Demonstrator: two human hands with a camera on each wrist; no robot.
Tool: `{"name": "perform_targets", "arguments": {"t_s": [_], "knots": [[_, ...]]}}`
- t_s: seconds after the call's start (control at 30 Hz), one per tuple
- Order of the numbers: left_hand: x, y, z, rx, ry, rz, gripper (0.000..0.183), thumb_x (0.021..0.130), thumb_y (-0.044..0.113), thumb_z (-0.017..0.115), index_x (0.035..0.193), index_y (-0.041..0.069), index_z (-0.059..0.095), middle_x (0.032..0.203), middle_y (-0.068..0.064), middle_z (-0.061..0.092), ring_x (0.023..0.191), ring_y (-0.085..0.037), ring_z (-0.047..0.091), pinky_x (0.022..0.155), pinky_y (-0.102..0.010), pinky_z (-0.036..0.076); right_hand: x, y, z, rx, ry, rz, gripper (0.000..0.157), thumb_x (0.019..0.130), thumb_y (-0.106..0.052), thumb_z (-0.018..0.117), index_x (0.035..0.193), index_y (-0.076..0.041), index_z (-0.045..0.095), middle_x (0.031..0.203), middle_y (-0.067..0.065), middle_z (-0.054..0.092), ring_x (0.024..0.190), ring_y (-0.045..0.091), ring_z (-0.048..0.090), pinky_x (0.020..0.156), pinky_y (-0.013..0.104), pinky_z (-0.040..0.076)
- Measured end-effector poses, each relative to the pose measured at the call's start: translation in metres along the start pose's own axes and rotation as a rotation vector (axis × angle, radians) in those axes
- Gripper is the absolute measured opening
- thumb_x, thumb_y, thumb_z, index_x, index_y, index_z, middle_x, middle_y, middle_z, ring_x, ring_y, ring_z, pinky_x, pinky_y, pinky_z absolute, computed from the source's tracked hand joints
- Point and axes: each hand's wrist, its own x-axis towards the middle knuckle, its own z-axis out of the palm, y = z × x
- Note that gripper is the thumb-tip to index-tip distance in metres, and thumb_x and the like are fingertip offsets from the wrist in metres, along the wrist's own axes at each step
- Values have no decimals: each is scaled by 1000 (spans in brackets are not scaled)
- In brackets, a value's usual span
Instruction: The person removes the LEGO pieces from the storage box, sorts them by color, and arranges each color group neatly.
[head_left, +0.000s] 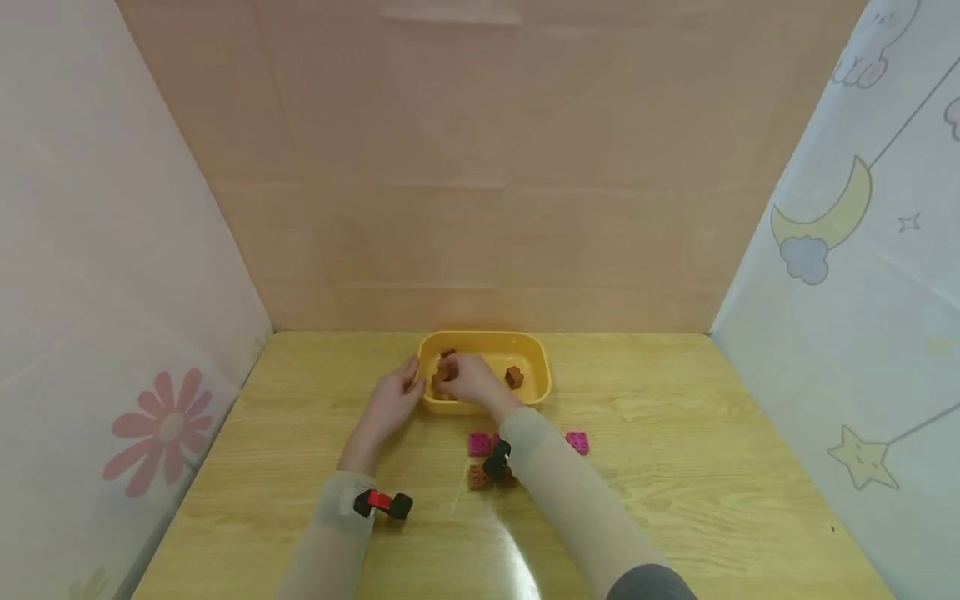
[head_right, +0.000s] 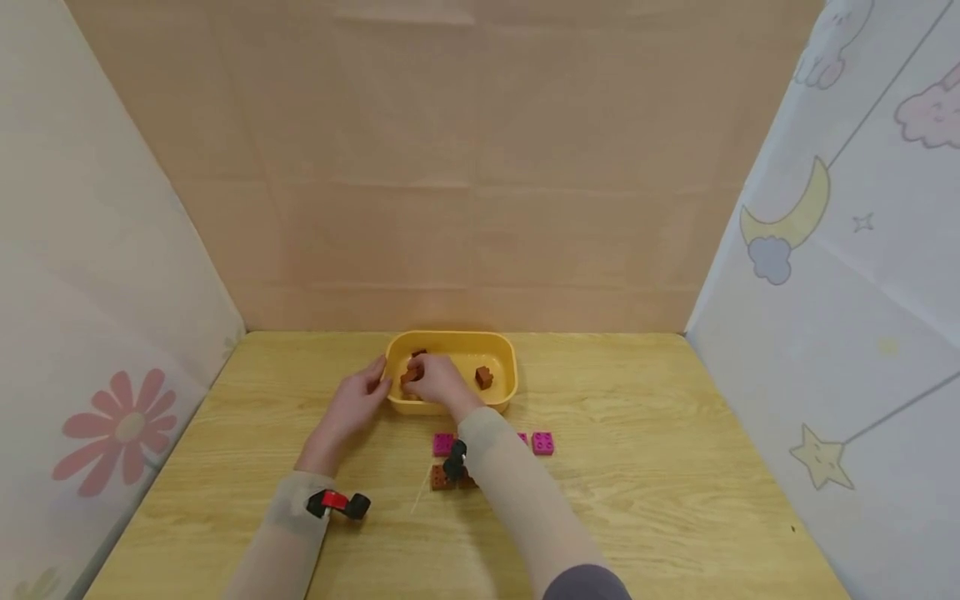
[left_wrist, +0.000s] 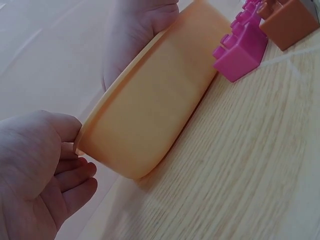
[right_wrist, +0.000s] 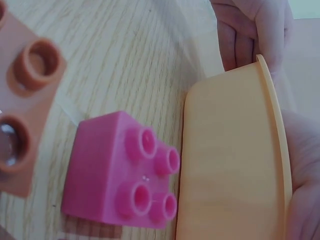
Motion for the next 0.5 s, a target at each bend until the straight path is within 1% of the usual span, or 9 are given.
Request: {"name": "perform_targets", "arguments": {"t_s": [0.17, 0.3, 0.4, 0.5], "knots": [[-1, 0, 0, 6, -1, 6, 56, 111, 17, 59, 157, -8, 41, 165, -25, 38, 153, -39, 38, 126, -52, 32, -3, 1, 1, 62, 24, 36, 38, 97, -13, 78, 132, 2, 70, 112, 8, 77, 105, 22, 70, 94, 37, 60], [-2, 1, 1, 5, -5, 8, 56, 111, 17, 59, 158, -9, 40, 164, -26, 39, 153, -39, 38, 126, -52, 32, -8, 2, -3, 146, 58, 55, 48, 97, -16, 76, 142, -1, 64, 118, 8, 75, 108, 22, 69, 93, 37, 60], [-3, 2, 0, -5, -10, 7, 57, 112, 17, 58, 158, -9, 38, 165, -26, 37, 154, -40, 36, 127, -52, 31, -13, 2, -10, 225, 95, 41, 51, 97, -17, 76, 145, -5, 65, 121, 6, 75, 112, 21, 69, 97, 39, 58], [-3, 3, -1, -10, -6, 10, 56, 112, 16, 57, 158, -10, 38, 165, -26, 37, 154, -40, 35, 127, -53, 29, -21, 3, -20, 320, 125, -1, 44, 96, -17, 78, 139, -8, 72, 121, 4, 76, 114, 21, 69, 100, 39, 58]]}}
